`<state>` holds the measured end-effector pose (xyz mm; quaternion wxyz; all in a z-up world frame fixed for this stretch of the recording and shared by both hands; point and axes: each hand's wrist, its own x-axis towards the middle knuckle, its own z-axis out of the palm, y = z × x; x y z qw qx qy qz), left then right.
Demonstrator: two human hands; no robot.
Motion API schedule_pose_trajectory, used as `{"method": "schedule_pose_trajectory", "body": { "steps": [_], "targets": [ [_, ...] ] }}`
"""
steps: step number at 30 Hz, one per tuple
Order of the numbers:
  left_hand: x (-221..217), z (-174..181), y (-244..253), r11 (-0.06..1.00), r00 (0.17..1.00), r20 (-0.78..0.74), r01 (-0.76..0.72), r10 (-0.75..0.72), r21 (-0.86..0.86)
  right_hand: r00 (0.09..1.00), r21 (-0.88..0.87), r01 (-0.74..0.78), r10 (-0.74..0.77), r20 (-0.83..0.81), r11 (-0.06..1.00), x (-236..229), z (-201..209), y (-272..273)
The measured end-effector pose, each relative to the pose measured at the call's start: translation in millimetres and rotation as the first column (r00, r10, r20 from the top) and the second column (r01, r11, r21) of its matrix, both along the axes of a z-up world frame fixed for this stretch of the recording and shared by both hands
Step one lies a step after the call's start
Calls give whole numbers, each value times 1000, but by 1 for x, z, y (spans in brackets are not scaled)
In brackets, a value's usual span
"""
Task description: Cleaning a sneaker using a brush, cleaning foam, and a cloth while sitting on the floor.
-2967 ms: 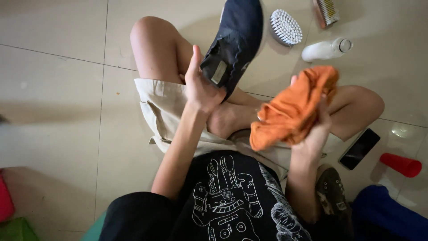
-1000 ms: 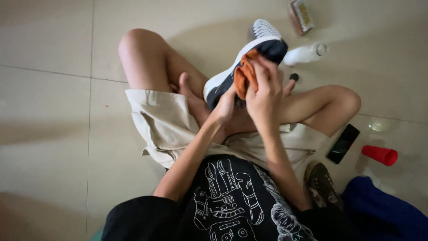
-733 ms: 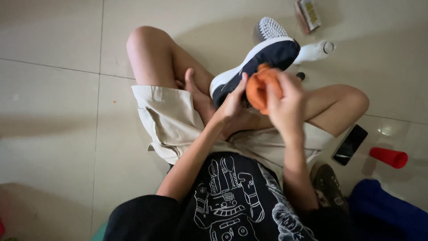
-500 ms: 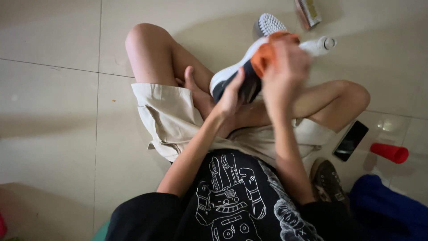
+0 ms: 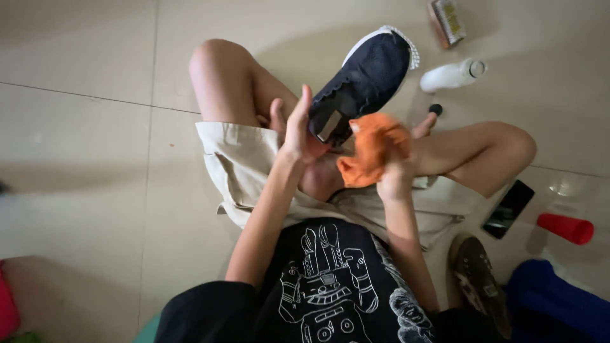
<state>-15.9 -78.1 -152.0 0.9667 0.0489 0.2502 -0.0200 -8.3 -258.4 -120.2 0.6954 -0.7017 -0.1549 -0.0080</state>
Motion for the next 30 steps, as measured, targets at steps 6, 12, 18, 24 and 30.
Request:
{"method": "schedule_pose_trajectory", "body": {
  "steps": [6, 12, 18, 24, 30],
  "targets": [
    [-4, 11, 7, 999, 981, 188, -41, 41, -4, 874, 63, 309, -257, -413, 949, 31, -4, 4],
    [4, 33, 3, 968, 937, -261, -248, 231, -30, 997, -460, -28, -10, -80, 887, 77, -17, 10],
    [-7, 48, 23, 997, 975, -223, -7, -11, -80, 958, -14, -287, 287, -28, 958, 87, 75, 66],
    [-11, 37, 18, 995, 986, -166, 21, -36, -93, 945, -237, -174, 230, 232, 956, 105, 82, 100],
    [-23, 25, 14, 954, 996, 82, -9, 35, -300, 951, -273, 11, 75, 300, 962, 92, 88, 105]
  ]
}}
